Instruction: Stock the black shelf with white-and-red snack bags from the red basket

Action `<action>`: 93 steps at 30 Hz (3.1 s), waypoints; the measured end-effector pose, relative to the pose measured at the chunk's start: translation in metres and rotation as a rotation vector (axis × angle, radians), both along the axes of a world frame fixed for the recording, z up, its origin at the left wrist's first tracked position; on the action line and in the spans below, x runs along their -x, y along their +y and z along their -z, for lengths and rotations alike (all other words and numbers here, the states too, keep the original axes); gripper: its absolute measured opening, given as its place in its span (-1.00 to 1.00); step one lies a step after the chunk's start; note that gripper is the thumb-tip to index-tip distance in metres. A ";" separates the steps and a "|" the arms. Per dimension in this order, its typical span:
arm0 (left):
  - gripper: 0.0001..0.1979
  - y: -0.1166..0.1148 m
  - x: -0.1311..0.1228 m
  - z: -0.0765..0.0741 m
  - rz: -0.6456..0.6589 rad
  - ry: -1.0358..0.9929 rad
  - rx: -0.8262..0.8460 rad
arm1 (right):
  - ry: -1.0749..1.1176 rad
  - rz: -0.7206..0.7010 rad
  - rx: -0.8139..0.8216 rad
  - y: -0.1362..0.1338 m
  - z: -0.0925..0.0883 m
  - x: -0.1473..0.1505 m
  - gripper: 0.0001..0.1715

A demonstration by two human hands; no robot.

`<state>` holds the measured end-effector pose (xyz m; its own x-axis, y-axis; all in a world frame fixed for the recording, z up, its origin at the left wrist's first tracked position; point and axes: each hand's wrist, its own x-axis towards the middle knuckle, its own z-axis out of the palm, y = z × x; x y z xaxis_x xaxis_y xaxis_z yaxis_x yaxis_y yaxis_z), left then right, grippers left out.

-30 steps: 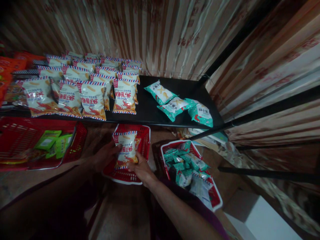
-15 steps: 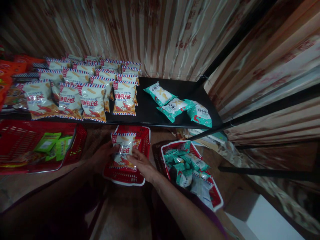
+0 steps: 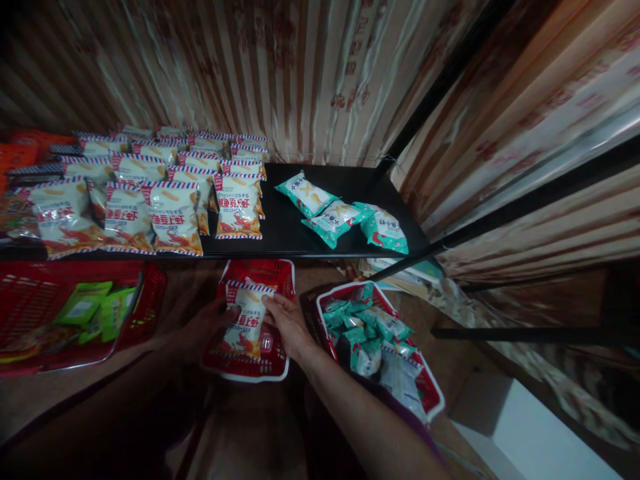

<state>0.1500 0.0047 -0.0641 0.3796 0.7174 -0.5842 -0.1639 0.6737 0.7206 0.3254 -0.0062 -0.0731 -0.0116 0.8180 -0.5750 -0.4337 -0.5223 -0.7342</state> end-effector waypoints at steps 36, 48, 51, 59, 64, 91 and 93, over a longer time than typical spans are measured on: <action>-0.62 -0.010 0.006 0.020 0.160 0.151 -0.128 | -0.193 0.261 -0.190 0.013 -0.006 -0.005 -0.59; -0.56 0.004 -0.047 -0.023 0.120 0.089 -0.297 | -0.281 0.292 -0.345 0.027 -0.050 -0.028 -0.60; -0.56 0.012 -0.051 -0.018 0.083 0.162 -0.351 | -0.285 0.267 -0.350 0.030 -0.056 -0.028 -0.60; -0.56 0.026 -0.047 -0.016 0.012 0.123 -0.442 | -0.410 0.066 -0.508 0.027 -0.050 -0.024 -0.53; -0.65 0.033 -0.039 -0.025 0.015 0.193 -0.460 | -0.526 0.023 -0.500 0.027 -0.038 -0.016 -0.48; -0.51 0.027 -0.004 -0.017 -0.013 0.346 -0.550 | -0.649 -0.090 -0.626 0.027 -0.029 0.022 -0.54; -0.50 0.024 -0.002 -0.013 -0.020 0.345 -0.530 | -0.671 -0.095 -0.634 0.025 -0.027 0.024 -0.54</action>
<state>0.1521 0.0292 -0.0506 0.2165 0.9479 -0.2338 0.1285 0.2097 0.9693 0.3011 0.0188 -0.0464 0.0791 0.9945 0.0687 0.2090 0.0509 -0.9766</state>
